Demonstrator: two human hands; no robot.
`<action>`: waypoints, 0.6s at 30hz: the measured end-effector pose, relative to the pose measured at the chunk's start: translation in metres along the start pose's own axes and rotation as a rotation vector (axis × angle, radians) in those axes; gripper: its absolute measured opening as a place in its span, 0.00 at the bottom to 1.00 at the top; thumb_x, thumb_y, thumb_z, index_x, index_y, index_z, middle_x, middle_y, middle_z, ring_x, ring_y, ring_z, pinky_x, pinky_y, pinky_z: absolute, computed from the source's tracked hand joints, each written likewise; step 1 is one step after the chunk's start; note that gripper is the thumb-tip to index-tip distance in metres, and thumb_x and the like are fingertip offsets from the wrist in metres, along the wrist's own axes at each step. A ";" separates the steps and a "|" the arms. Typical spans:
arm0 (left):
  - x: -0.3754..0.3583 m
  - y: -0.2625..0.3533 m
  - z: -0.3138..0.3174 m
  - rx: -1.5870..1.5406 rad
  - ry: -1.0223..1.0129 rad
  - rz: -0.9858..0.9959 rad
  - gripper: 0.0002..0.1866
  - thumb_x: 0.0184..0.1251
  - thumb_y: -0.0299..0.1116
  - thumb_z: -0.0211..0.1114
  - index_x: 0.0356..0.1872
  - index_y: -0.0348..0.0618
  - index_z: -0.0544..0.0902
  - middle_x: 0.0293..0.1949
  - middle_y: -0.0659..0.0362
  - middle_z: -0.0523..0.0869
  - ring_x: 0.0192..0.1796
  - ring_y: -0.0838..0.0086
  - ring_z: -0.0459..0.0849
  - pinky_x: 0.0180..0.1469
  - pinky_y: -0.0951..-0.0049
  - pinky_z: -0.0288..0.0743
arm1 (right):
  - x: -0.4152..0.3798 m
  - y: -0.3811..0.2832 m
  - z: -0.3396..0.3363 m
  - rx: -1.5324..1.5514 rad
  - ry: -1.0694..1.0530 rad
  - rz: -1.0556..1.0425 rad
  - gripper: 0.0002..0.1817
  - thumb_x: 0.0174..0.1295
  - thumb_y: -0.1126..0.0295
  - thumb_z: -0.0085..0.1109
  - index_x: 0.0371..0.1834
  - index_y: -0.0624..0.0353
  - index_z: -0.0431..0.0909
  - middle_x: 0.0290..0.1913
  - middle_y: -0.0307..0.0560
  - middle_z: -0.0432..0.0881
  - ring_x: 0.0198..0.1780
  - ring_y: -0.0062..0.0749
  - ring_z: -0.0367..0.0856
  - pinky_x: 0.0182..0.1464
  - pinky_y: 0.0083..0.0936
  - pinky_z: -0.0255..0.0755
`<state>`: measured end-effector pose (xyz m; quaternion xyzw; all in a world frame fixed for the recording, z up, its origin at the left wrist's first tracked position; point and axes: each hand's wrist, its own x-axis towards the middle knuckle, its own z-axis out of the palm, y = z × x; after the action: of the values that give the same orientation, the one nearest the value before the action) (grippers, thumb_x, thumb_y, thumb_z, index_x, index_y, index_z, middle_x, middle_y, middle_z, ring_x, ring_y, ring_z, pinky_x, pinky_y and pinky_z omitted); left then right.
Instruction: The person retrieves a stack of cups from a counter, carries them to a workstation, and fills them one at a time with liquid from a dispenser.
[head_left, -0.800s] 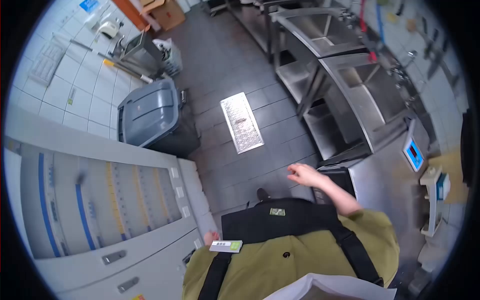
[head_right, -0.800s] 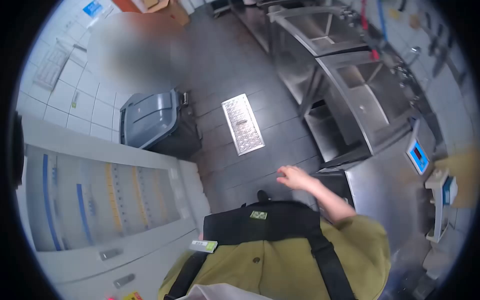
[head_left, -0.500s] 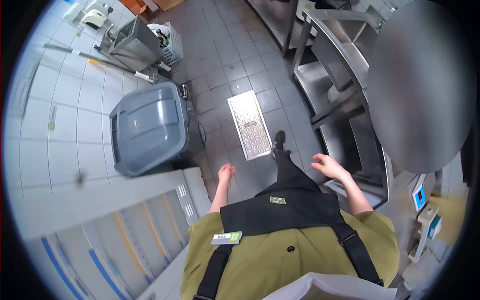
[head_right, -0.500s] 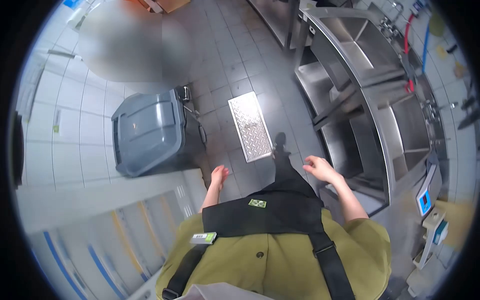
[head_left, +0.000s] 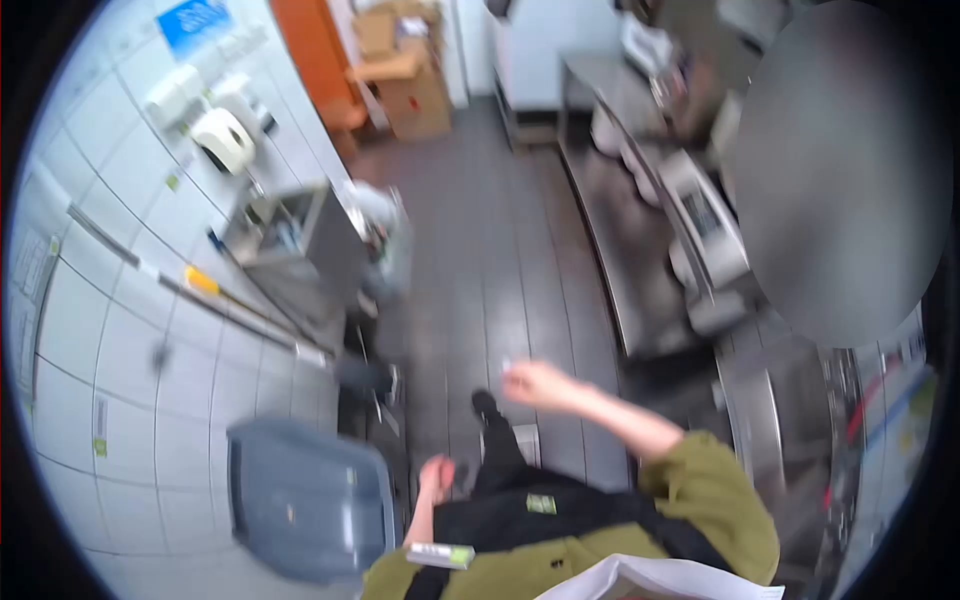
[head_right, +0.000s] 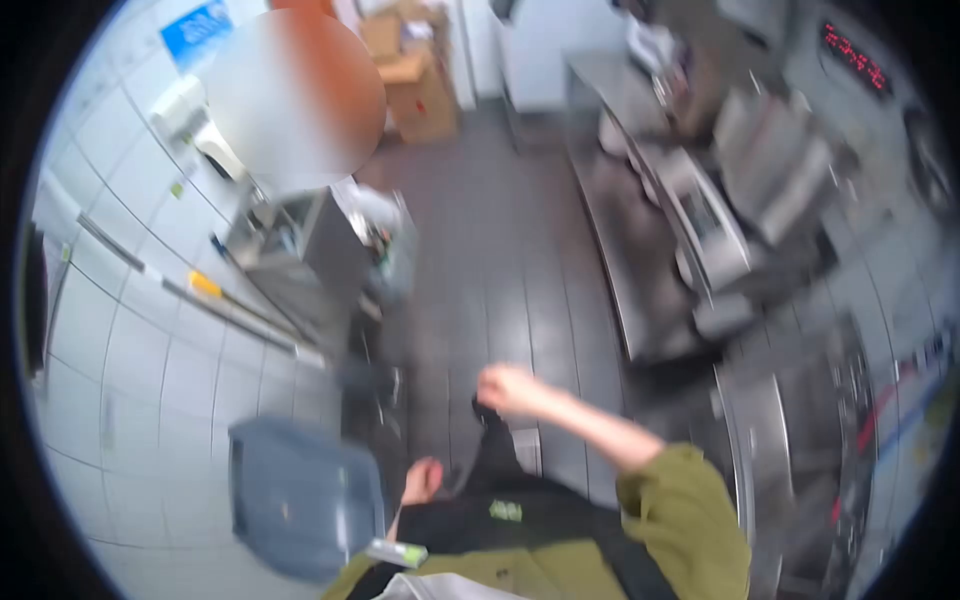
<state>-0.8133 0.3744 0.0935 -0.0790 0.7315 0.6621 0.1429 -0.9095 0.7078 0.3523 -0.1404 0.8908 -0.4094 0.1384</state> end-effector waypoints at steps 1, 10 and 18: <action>0.111 0.024 -0.011 -0.364 0.151 -0.743 0.07 0.65 0.35 0.55 0.39 0.44 0.77 0.27 0.59 0.83 0.24 0.75 0.81 0.19 0.76 0.74 | 0.079 0.025 -0.019 -0.100 0.060 -0.289 0.15 0.61 0.60 0.56 0.43 0.60 0.76 0.35 0.54 0.79 0.39 0.46 0.80 0.40 0.36 0.72; 0.541 0.296 0.132 -0.209 -0.030 -0.220 0.11 0.64 0.33 0.58 0.44 0.40 0.78 0.30 0.59 0.83 0.30 0.79 0.80 0.31 0.79 0.72 | 0.244 0.253 -0.172 -0.166 -0.017 0.634 0.22 0.55 0.53 0.57 0.44 0.59 0.81 0.44 0.58 0.82 0.50 0.49 0.79 0.49 0.40 0.74; 0.821 0.325 0.243 0.745 -0.579 0.162 0.15 0.59 0.41 0.58 0.44 0.46 0.82 0.42 0.52 0.85 0.44 0.56 0.83 0.49 0.62 0.76 | 0.435 0.356 -0.385 -0.166 -0.092 0.926 0.23 0.55 0.51 0.60 0.45 0.57 0.81 0.45 0.52 0.83 0.52 0.44 0.79 0.53 0.36 0.72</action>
<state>-1.6637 0.7121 0.1235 0.2226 0.8530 0.3584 0.3074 -1.4982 1.0386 0.2625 0.2431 0.8822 -0.2255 0.3342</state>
